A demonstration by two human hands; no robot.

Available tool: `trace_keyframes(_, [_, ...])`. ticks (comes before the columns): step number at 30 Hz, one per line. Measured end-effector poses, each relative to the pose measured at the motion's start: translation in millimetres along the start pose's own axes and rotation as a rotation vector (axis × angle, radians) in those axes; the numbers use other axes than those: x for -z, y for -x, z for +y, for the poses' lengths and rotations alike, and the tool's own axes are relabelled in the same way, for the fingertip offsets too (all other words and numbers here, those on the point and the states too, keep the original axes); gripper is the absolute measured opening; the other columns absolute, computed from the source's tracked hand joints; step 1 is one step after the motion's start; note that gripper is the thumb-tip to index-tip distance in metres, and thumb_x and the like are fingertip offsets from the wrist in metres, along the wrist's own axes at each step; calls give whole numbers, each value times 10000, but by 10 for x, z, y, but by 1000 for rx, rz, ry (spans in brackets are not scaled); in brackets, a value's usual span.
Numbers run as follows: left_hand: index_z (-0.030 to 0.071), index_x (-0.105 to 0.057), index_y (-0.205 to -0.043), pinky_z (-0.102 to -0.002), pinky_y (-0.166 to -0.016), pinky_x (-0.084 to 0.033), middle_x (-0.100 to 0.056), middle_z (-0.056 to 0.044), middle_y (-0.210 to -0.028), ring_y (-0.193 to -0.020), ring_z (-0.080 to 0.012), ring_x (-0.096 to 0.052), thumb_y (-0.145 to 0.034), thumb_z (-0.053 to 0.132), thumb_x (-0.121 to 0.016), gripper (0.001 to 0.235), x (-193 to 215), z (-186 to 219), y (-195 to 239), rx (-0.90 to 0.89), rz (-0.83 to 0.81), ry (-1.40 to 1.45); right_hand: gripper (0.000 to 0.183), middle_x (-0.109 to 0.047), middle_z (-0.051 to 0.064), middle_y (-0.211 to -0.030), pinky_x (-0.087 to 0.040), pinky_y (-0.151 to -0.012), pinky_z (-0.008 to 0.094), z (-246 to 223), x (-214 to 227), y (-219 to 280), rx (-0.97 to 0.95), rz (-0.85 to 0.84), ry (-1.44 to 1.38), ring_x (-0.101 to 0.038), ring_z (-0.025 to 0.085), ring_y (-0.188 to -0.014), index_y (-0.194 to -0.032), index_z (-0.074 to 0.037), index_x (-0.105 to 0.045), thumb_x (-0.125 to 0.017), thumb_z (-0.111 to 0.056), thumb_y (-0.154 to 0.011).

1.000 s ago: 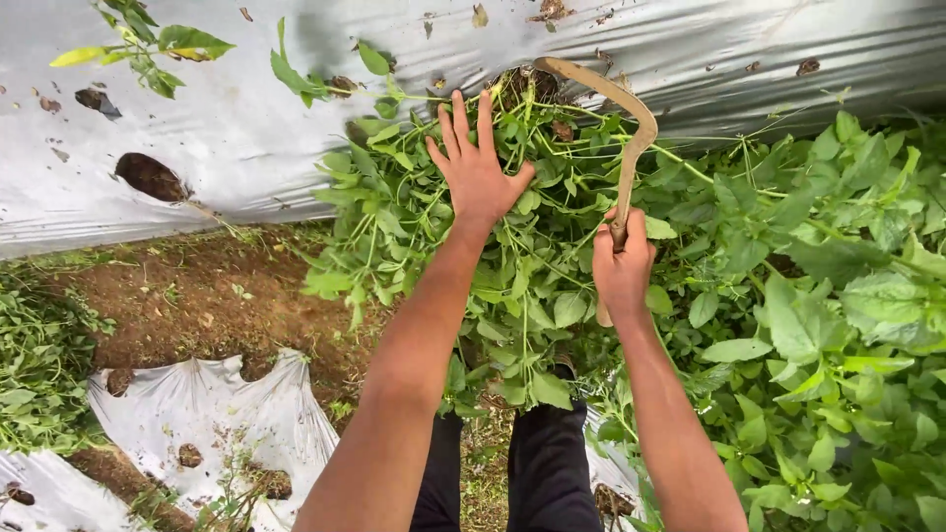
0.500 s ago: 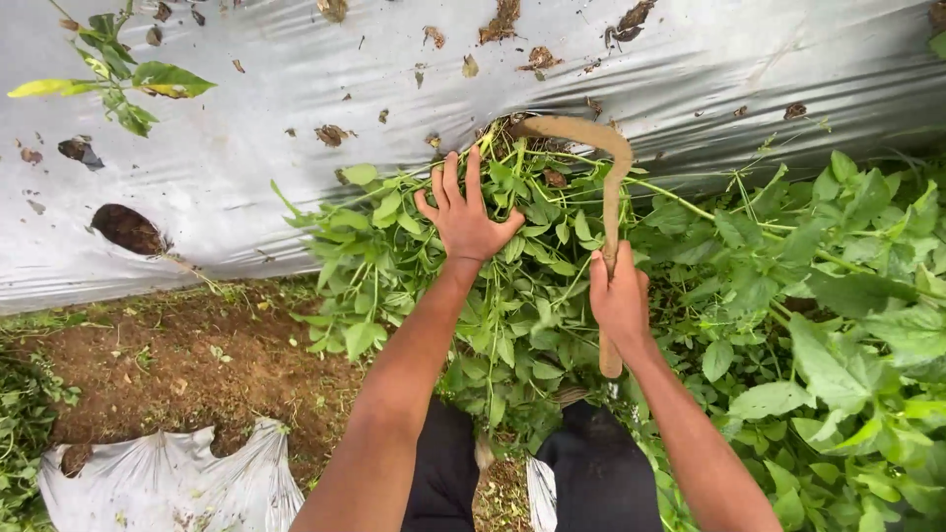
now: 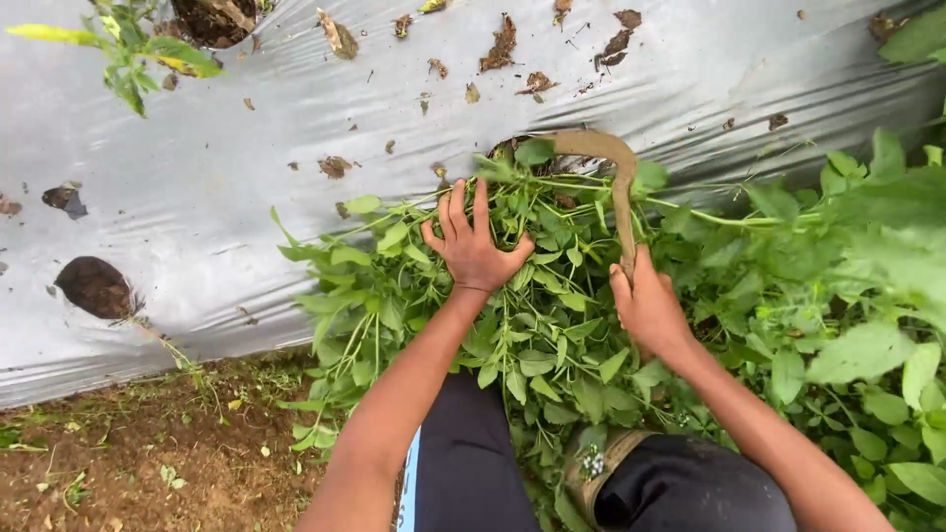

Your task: Manual weeding of a garden bed using hands and a hand scythe

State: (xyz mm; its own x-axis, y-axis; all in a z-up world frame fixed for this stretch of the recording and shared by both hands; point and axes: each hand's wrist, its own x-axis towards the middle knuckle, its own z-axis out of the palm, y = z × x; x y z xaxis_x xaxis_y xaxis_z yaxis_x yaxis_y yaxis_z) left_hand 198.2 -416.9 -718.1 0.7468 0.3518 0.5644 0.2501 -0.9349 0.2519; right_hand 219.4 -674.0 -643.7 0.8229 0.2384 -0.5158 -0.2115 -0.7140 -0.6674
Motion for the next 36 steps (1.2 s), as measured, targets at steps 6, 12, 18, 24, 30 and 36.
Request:
trace_keyframes(6, [137, -491, -1506, -650, -1046, -194, -364, -181, -1552, -1401, -399, -367, -658, 489, -783, 963, 279, 74, -68, 19, -103, 78, 127, -610, 161, -572, -522, -396, 388, -599, 219, 305, 118, 32, -101, -605, 251, -400, -969, -26, -523, -528, -132, -1037])
trace_keyframes(12, [77, -234, -1592, -807, -1017, -154, -225, -310, -1549, -1447, -546, -163, -779, 369, -836, 1054, 871, 283, -346, 137, -382, 200, 111, -548, 129, -631, -519, -324, 350, -756, 5, 485, 87, 70, -254, -565, 212, -402, -974, -19, -491, -492, -110, -1037])
trace_keyframes(18, [336, -153, -1614, -768, -1231, -77, -53, -56, -1701, -1597, -322, -46, -886, 602, -708, 953, 936, 692, -671, -145, -255, 177, 61, -484, 28, -802, -426, -541, 299, -386, -804, 414, -17, 176, -347, -460, 152, -622, -1030, -121, -428, -447, -145, -1083])
trace_keyframes(24, [149, -443, -1520, -781, -1146, -29, -304, -244, -1602, -1508, -521, -193, -986, 630, -501, 721, 419, 470, -645, -15, -541, -56, 76, -533, 80, -682, -520, -399, 317, -527, -1148, 548, -11, 264, -587, -573, 173, -487, -1013, -69, -479, -448, -127, -1052])
trace_keyframes(30, [121, -311, -1609, -826, -1095, -116, -109, -270, -1671, -1526, -558, -76, -941, 583, -623, 870, 443, 277, -493, 39, -592, -54, 85, -534, 94, -651, -521, -337, 306, -513, -1103, 524, -61, 306, -625, -566, 172, -438, -990, -79, -506, -498, -151, -1036])
trace_keyframes(36, [296, -344, -1595, -701, -1134, -123, -197, -241, -1642, -1530, -462, -171, -920, 475, -630, 755, 436, -25, -269, -168, -556, 125, 122, -565, 95, -606, -496, -305, 275, -638, -904, 579, -35, 379, -536, -581, 163, -399, -939, -65, -561, -522, -135, -1031])
